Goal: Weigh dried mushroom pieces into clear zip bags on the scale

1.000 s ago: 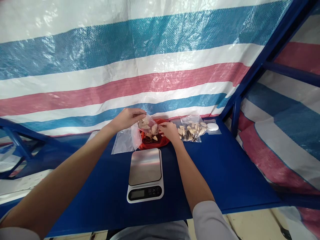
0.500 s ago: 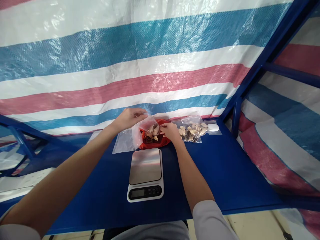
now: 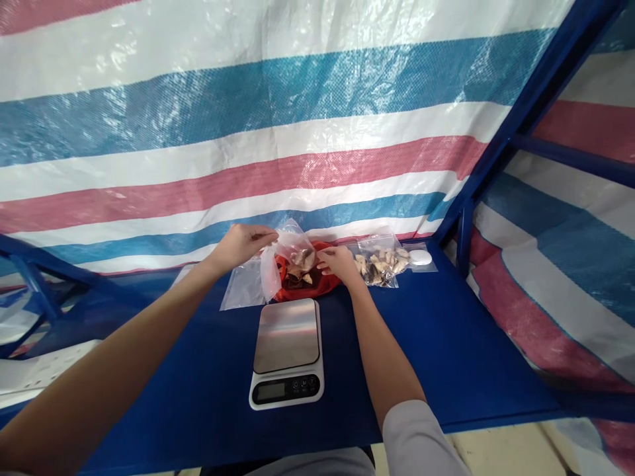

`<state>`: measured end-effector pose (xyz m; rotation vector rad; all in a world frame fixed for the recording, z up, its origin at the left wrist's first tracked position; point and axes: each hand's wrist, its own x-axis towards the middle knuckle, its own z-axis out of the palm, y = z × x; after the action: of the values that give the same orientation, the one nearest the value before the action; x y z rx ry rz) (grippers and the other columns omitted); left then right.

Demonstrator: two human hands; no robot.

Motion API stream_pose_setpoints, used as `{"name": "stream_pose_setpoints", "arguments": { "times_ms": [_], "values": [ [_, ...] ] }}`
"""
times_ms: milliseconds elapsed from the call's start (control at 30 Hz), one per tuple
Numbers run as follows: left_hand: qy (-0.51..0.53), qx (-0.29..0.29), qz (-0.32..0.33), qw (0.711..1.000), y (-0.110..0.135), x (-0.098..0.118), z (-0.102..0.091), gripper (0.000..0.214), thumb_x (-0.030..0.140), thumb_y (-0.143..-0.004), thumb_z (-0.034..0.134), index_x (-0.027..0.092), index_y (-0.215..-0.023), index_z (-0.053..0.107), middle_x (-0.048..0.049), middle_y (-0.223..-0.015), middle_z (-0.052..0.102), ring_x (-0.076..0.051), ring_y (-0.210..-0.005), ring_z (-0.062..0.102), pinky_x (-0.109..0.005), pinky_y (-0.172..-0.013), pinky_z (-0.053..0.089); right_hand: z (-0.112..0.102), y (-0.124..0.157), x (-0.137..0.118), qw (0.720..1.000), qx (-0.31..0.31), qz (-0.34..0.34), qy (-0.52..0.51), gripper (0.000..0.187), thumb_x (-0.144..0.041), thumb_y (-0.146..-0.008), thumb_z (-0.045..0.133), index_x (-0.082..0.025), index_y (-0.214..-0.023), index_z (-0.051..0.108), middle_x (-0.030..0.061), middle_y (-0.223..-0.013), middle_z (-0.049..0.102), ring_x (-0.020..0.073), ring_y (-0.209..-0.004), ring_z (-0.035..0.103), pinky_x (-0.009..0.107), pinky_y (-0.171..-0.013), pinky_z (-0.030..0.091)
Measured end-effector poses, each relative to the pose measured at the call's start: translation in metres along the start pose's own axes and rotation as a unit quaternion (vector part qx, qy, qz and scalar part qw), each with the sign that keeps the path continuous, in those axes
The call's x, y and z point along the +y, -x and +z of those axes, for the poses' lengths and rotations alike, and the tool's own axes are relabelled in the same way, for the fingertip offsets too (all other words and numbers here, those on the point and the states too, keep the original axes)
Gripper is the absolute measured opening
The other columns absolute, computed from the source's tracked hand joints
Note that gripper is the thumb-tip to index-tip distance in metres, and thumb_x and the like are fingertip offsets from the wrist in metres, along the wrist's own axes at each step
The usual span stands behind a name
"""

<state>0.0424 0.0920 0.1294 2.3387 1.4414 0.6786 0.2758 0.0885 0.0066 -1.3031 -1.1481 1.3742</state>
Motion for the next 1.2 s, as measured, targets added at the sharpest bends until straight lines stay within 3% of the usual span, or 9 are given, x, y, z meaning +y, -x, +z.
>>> {"name": "stream_pose_setpoints", "arguments": {
  "times_ms": [133, 233, 533, 733, 900, 1200],
  "values": [
    [0.001, 0.013, 0.015, 1.0, -0.002, 0.003, -0.002, 0.033, 0.045, -0.088, 0.057, 0.019, -0.086, 0.076, -0.0041, -0.085, 0.077, -0.02, -0.076, 0.068, -0.027, -0.072, 0.049, -0.004, 0.001, 0.001, 0.998, -0.012, 0.002, -0.065, 0.019, -0.035, -0.08, 0.075, -0.016, -0.078, 0.074, 0.0065, -0.076, 0.076, 0.0167, -0.068, 0.075, 0.022, -0.06, 0.062],
    [0.0, 0.01, 0.013, 1.0, -0.003, 0.004, -0.001, 0.031, 0.043, -0.088, 0.057, 0.018, -0.086, 0.076, -0.0039, -0.083, 0.076, -0.019, -0.075, 0.068, -0.027, -0.072, 0.049, -0.005, 0.003, 0.002, 0.996, -0.008, 0.004, -0.084, 0.015, -0.031, -0.078, 0.076, -0.016, -0.078, 0.076, 0.0062, -0.077, 0.077, 0.0156, -0.068, 0.074, 0.021, -0.062, 0.062],
    [-0.003, 0.018, 0.021, 1.0, -0.004, 0.002, 0.005, 0.026, 0.037, -0.089, 0.057, 0.02, -0.087, 0.077, -0.0033, -0.091, 0.078, -0.02, -0.084, 0.071, -0.027, -0.079, 0.05, -0.001, 0.006, -0.006, 0.997, -0.007, 0.042, -0.059, 0.003, -0.015, -0.077, 0.074, -0.015, -0.075, 0.076, 0.0031, -0.068, 0.074, 0.0111, -0.059, 0.069, 0.018, -0.056, 0.06],
    [-0.003, 0.03, 0.018, 0.999, -0.006, -0.001, 0.01, 0.026, 0.036, -0.089, 0.056, 0.021, -0.085, 0.077, -0.0031, -0.089, 0.079, -0.02, -0.081, 0.071, -0.027, -0.08, 0.051, -0.002, 0.008, -0.008, 0.997, -0.02, 0.043, -0.058, 0.011, -0.022, -0.074, 0.082, -0.016, -0.08, 0.076, 0.0025, -0.07, 0.074, 0.0126, -0.062, 0.07, 0.019, -0.057, 0.06],
    [0.01, 0.038, 0.019, 0.999, -0.005, -0.004, 0.013, 0.027, 0.038, -0.089, 0.055, 0.021, -0.084, 0.076, -0.0034, -0.088, 0.078, -0.02, -0.079, 0.07, -0.028, -0.079, 0.051, -0.001, 0.009, -0.009, 0.996, -0.032, 0.056, -0.054, 0.006, -0.02, -0.076, 0.08, -0.016, -0.079, 0.076, 0.0027, -0.067, 0.073, 0.0134, -0.063, 0.07, 0.019, -0.054, 0.059],
    [0.035, 0.039, 0.028, 0.998, -0.007, -0.001, 0.017, 0.032, 0.044, -0.087, 0.058, 0.018, -0.089, 0.076, -0.004, -0.082, 0.076, -0.018, -0.072, 0.066, -0.027, -0.074, 0.05, -0.002, 0.003, -0.003, 0.996, -0.002, 0.039, -0.078, 0.011, -0.02, -0.07, 0.084, -0.015, -0.078, 0.078, 0.0029, -0.07, 0.075, 0.0114, -0.06, 0.069, 0.02, -0.059, 0.059]
  ]
}}
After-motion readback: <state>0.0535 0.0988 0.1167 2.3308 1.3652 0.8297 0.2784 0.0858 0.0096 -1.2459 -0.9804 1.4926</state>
